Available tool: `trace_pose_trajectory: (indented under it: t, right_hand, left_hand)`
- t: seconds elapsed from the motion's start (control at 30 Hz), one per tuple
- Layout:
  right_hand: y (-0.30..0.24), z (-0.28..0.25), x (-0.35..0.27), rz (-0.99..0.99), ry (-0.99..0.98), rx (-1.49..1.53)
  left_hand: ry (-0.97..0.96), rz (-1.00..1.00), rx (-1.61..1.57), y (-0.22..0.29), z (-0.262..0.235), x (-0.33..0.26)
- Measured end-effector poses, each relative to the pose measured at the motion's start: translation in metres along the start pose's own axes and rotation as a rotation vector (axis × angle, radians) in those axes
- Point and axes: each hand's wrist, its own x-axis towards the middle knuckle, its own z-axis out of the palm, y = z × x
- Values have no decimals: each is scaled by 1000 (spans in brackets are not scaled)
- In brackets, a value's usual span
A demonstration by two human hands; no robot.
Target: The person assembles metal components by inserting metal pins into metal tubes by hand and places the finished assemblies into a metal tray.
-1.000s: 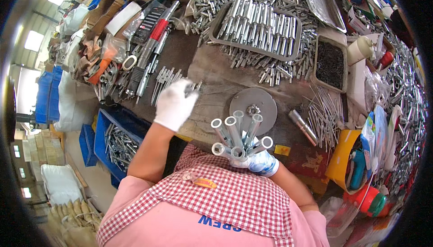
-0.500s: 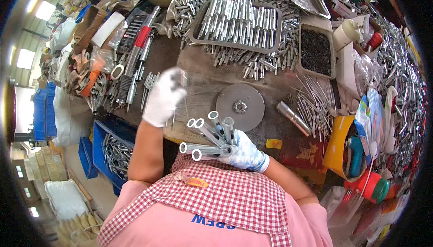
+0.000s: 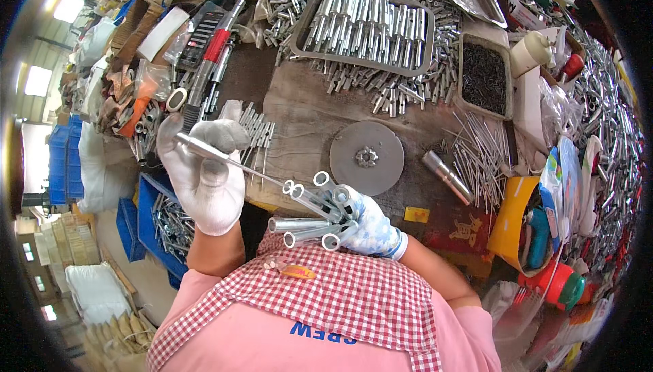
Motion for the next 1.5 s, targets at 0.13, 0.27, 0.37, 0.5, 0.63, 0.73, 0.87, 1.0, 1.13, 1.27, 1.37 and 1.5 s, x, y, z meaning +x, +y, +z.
trace_pose_trajectory:
  t: [0.13,0.27,0.37,0.5,0.63,0.73,0.87,1.0,1.13,1.27,1.37,1.5]
  right_hand:
    - [-9,-2,3,-21,-23,-277]
    - [-11,-2,3,-1,-24,-284]
    - [-12,2,2,-19,9,-244]
    - [-10,-1,3,-55,-6,-220]
    - [-10,-2,2,-78,-28,-324]
    - [-10,-1,4,-120,-11,-333]
    - [-11,0,4,-79,-18,-238]
    - [-10,-3,3,-81,-32,-297]
    - [-7,-3,3,-63,-49,-283]
    - [-5,-7,1,-88,-34,-241]
    - [-8,-5,1,-114,-34,-337]
    - [-9,-2,2,-93,-34,-256]
  left_hand:
    - [-55,42,52,-1,-2,-2]
    - [-186,-52,-20,-9,-2,-16]
    - [-305,-147,-26,-16,6,-28]
    - [-369,-165,-72,-19,0,-28]
    - [-378,-167,-28,-15,1,-27]
    - [-345,-164,-37,-14,3,-31]
    - [-364,-181,-68,-14,2,-29]
    - [-366,-210,-73,-15,0,-28]
    - [-328,-210,-92,-15,0,-29]
    - [-398,-195,-196,-18,3,-27]
    - [-409,-208,-171,-17,0,-29]
    - [-378,-191,-199,-16,1,-27]
